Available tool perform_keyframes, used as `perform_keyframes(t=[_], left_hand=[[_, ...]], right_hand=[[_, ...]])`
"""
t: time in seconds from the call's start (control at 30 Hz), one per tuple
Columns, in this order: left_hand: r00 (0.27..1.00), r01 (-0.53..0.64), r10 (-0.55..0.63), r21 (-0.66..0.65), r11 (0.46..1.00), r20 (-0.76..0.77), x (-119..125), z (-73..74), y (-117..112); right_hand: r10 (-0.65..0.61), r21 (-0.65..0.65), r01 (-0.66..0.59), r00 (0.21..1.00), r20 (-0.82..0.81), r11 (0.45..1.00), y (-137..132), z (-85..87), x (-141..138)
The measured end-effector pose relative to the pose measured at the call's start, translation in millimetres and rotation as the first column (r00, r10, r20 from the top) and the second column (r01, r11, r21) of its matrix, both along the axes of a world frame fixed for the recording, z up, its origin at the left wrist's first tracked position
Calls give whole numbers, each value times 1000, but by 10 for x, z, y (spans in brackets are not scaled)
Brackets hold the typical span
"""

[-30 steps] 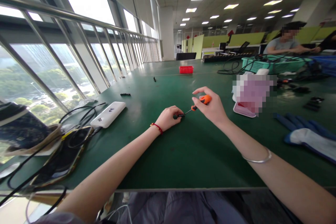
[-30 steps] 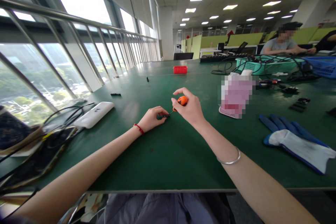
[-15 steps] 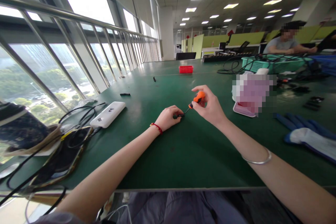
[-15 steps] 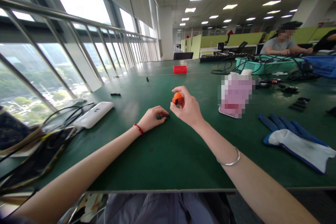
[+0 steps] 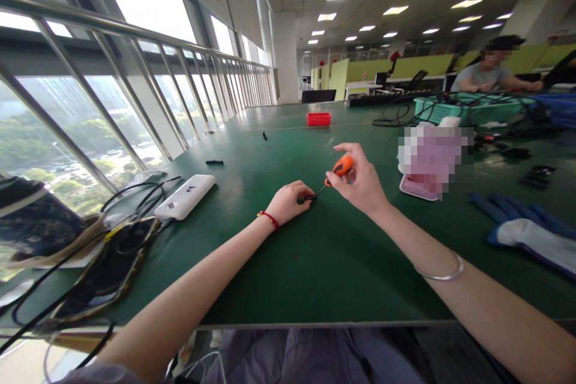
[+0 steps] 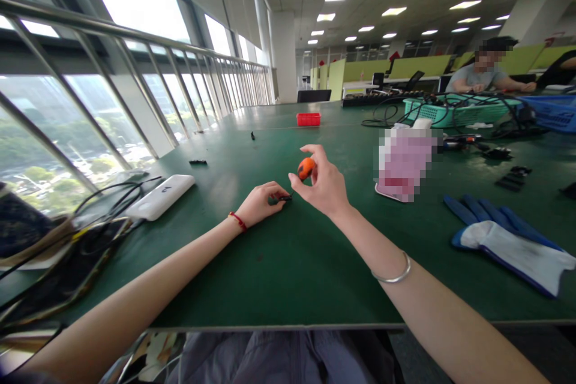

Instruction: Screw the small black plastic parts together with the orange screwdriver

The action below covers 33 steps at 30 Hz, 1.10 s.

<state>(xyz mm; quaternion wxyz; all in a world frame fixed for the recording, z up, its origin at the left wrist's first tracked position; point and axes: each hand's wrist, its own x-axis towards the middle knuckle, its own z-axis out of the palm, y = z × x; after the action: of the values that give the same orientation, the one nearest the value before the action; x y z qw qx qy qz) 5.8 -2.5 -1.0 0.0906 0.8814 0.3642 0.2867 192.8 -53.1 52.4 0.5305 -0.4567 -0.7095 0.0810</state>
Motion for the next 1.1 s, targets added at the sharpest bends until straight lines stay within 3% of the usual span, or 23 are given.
perform_keyframes(t=[0.13,0.23,0.47,0.7,1.1], left_hand=[[1000,3,-3,4,1000,-11,2,3,2],[1000,-1,1,0,1000,-5,2,2,7],[1000,-1,1,4,1000,-15,-5,5,3],[1000,7,-7,14,1000,-14,-5,7,0],[1000,13,-13,2,1000,-5,-2,2,4]], right_hand=[[-6,-62,7,1000,29,998,-16,9,-9],[23,-39,-24,1000,-7,999,-18,8,-15],[-51,-65,53,998,30,997,-33,16,-23],[59,40,-58,997,-43,998,-82,7,-68],[32,-18,-32,999,4,999,-54,-36,-83]])
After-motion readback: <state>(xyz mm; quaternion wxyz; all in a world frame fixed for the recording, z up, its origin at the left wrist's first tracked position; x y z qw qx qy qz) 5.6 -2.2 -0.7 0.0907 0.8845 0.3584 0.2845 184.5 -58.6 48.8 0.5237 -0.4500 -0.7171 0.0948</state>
